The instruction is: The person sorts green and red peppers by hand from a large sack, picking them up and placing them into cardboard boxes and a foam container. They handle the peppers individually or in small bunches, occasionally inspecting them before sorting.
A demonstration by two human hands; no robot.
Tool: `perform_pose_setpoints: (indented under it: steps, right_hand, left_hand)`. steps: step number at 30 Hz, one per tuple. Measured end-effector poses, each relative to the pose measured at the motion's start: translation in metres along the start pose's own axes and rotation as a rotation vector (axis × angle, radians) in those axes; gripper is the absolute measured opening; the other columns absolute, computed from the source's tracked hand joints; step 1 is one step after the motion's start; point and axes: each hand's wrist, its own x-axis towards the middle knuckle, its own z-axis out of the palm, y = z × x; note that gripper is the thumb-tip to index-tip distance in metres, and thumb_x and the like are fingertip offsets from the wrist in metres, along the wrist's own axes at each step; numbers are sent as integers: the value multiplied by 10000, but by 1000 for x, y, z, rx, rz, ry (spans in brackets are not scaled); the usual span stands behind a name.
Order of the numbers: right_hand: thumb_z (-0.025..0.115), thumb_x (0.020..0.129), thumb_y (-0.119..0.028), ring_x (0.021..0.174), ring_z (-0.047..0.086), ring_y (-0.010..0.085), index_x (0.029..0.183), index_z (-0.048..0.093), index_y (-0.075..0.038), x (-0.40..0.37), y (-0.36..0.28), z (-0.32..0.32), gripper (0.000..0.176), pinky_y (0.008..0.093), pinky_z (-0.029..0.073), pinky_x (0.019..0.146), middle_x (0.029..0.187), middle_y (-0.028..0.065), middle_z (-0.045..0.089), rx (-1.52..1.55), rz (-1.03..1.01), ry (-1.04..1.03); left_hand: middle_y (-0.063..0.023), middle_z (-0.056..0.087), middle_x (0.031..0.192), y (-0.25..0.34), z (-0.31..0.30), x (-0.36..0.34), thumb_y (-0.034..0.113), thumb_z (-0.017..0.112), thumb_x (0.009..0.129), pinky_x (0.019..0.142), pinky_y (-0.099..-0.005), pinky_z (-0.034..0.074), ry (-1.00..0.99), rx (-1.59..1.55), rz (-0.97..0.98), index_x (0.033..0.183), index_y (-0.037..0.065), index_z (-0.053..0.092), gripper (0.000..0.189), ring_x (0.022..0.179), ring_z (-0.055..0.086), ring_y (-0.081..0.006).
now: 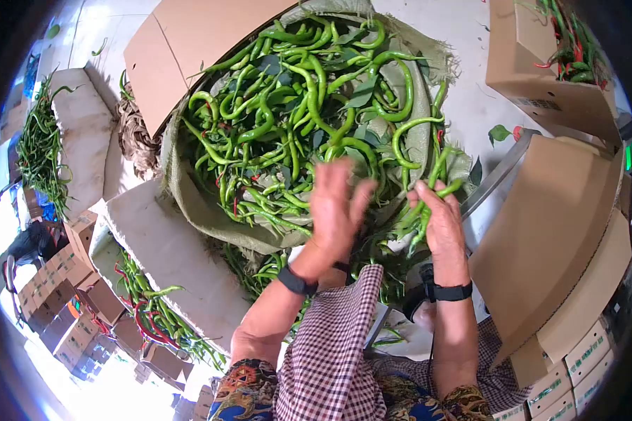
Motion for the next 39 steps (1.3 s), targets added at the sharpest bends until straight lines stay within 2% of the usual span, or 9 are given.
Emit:
perform_pose_setpoints:
  steps: [3,7,16,19,22,24,26,33,39]
  right_hand:
    - [684,872,-231,765,539,114,949,628,-63,-12,-8,-6,193,256,418,753,793,5,591,-60,1,-15]
    - [667,880,-149,760,539,114,930,602,-61,-31,-16,-2,121,268,430,749,855,8,576,36,-36,-41]
    - [691,855,-129,797,550,108,1001,624,-60,-40,-2,7,175,266,446,731,904,-3,590,55,20,26]
    - [724,829,-138,811,541,94,1013,637,-58,-46,-13,13,220,256,429,752,893,-22,590,121,32,4]
    - [728,803,-62,856,563,122,981,627,-64,-46,-13,9,204,291,435,819,935,9,616,293,-29,128]
    - [702,820,-68,827,567,144,943,611,-42,-48,-17,-1,155,296,436,807,900,25,605,180,-134,131]
    - [695,826,-74,818,566,150,931,605,-34,-54,-23,-1,144,296,434,798,883,25,595,118,-179,102]
    - [632,828,-46,799,518,111,897,559,-49,-108,-54,13,100,271,414,755,838,7,539,-384,-280,289]
    - [637,836,-90,693,545,126,839,587,-24,-108,-56,3,83,278,445,681,764,30,573,-354,-219,302]
  left_hand:
    - [-125,621,865,-55,-4,15,129,711,804,618,-350,463,42,251,-156,960,7,629,215,671,548,-256]
    - [-101,641,807,-68,-2,6,149,702,812,667,-333,495,-155,-495,-665,910,-19,634,206,689,598,-212]
    - [-55,547,657,-8,12,-4,130,708,816,560,-300,424,-136,-322,-390,900,2,599,188,627,496,-106]
    - [-81,598,848,21,1,-20,54,698,772,626,-286,456,-394,-136,265,911,33,608,167,752,580,-195]
    - [-96,609,909,24,-9,2,68,704,760,684,-317,480,-295,-343,423,967,42,624,224,760,594,-262]
    - [-145,598,960,-5,-16,34,135,729,778,795,-383,471,57,-211,14,1093,6,600,364,842,580,-288]
    - [-203,548,1097,-43,-16,79,229,773,757,821,-414,468,281,169,94,1157,-20,556,519,984,537,-344]
    - [-139,552,1046,-76,13,121,207,799,677,833,-443,417,150,491,32,1064,55,584,469,1001,485,-342]
    - [-110,640,974,-1,-35,105,104,603,885,801,-318,482,48,-571,-268,1084,-16,542,241,895,611,-206]
